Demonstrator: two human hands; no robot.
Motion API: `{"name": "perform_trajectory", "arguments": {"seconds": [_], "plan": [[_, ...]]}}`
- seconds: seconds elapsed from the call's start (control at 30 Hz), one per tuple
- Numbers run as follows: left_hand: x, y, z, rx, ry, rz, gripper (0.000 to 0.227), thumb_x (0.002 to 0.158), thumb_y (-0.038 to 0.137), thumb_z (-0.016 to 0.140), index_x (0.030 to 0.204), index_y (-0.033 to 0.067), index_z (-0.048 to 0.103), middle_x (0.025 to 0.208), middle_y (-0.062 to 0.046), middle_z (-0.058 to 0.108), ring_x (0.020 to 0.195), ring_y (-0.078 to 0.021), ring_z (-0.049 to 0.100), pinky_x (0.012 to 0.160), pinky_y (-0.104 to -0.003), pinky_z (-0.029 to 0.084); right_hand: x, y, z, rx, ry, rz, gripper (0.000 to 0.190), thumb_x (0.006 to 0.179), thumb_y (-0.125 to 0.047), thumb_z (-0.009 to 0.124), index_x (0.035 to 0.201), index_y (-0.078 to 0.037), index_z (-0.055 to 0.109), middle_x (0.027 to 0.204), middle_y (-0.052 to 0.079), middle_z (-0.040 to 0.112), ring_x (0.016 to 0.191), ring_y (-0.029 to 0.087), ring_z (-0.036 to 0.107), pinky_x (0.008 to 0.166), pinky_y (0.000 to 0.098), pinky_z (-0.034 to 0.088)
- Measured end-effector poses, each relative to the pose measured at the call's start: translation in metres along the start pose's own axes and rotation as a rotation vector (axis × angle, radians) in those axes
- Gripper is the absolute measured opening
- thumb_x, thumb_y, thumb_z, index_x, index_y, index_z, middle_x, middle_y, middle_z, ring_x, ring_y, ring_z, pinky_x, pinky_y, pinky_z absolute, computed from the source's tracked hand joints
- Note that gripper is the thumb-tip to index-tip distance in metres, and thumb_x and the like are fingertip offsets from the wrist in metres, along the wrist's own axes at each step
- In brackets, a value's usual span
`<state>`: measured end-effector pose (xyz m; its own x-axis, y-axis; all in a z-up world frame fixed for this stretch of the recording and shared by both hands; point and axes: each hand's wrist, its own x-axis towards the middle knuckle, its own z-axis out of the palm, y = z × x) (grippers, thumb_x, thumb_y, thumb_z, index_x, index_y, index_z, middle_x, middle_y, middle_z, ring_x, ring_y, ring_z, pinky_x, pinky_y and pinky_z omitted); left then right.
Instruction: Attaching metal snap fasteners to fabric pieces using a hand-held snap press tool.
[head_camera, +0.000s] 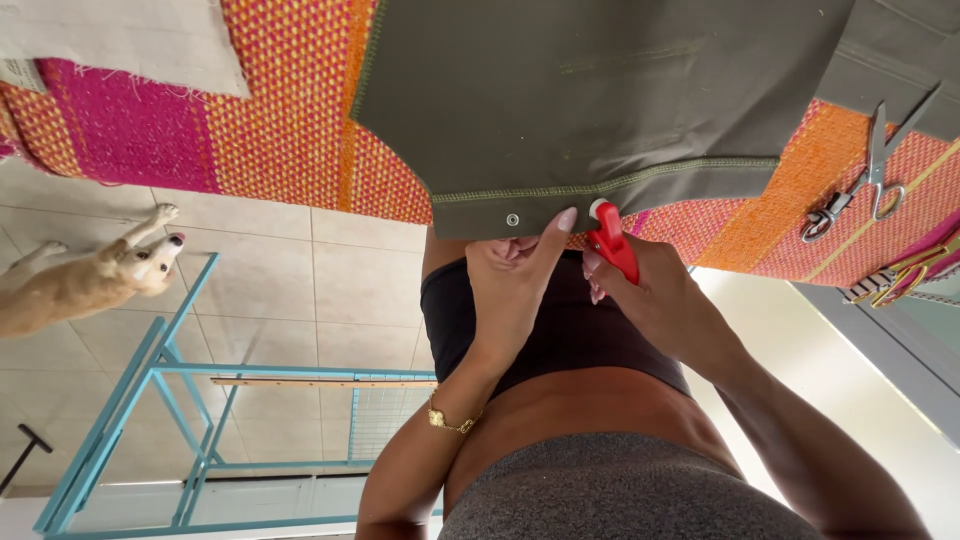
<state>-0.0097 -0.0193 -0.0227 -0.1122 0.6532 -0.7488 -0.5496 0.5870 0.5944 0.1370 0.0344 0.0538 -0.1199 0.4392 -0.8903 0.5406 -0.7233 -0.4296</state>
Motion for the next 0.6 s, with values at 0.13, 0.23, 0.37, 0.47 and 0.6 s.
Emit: {"name": "perform_trajectory", "arguments": {"seconds": [0.13,0.23,0.37,0.47,0.6], "plan": [[-0.001,0.005,0.005,-0.004,-0.006,0.017,0.031,0.098,0.006,0.084,0.126,-0.0042,0.077,0.113,-0.011,0.083,0.108,-0.0175,0.077,0.094,-0.041,0.067,-0.002,-0.002,-0.002,-0.063,0.016,-0.017,0.031,0.100,-0.020,0.066,0.072,-0.006,0.070,0.061,0.014,0.069,0.063,0.026,0.067,0.075,0.0407,0.057],[-0.001,0.009,0.007,-0.004,-0.011,0.039,0.034,0.097,0.005,0.085,0.128,-0.0047,0.076,0.115,-0.012,0.083,0.110,-0.0182,0.077,0.094,-0.041,0.067,-0.001,-0.005,-0.001,-0.126,0.025,-0.052,0.034,0.104,-0.024,0.069,0.074,-0.006,0.063,0.063,0.015,0.067,0.066,0.024,0.066,0.074,0.0417,0.056],[-0.001,0.017,0.013,0.000,-0.023,0.053,0.037,0.096,0.004,0.086,0.130,-0.0051,0.075,0.114,-0.012,0.083,0.111,-0.0190,0.076,0.094,-0.040,0.067,-0.002,-0.013,0.004,-0.117,0.057,-0.004,0.035,0.105,-0.023,0.067,0.074,-0.006,0.067,0.062,0.015,0.068,0.065,0.025,0.067,0.074,0.0411,0.057],[0.001,0.022,0.015,0.002,-0.025,0.034,0.035,0.096,0.006,0.086,0.128,-0.0045,0.075,0.110,-0.011,0.083,0.107,-0.0188,0.078,0.092,-0.039,0.067,0.000,-0.012,0.007,-0.146,0.088,0.043,0.038,0.105,-0.024,0.066,0.073,-0.003,0.067,0.061,0.017,0.069,0.064,0.028,0.069,0.073,0.0410,0.057],[0.000,0.033,0.017,-0.035,-0.026,0.036,0.031,0.099,0.006,0.083,0.128,-0.0043,0.076,0.111,-0.012,0.083,0.108,-0.0170,0.077,0.091,-0.039,0.068,0.004,0.015,0.007,-0.249,0.152,0.061,0.045,0.108,-0.031,0.069,0.074,-0.002,0.062,0.060,0.018,0.066,0.062,0.031,0.065,0.070,0.0421,0.054]]}}
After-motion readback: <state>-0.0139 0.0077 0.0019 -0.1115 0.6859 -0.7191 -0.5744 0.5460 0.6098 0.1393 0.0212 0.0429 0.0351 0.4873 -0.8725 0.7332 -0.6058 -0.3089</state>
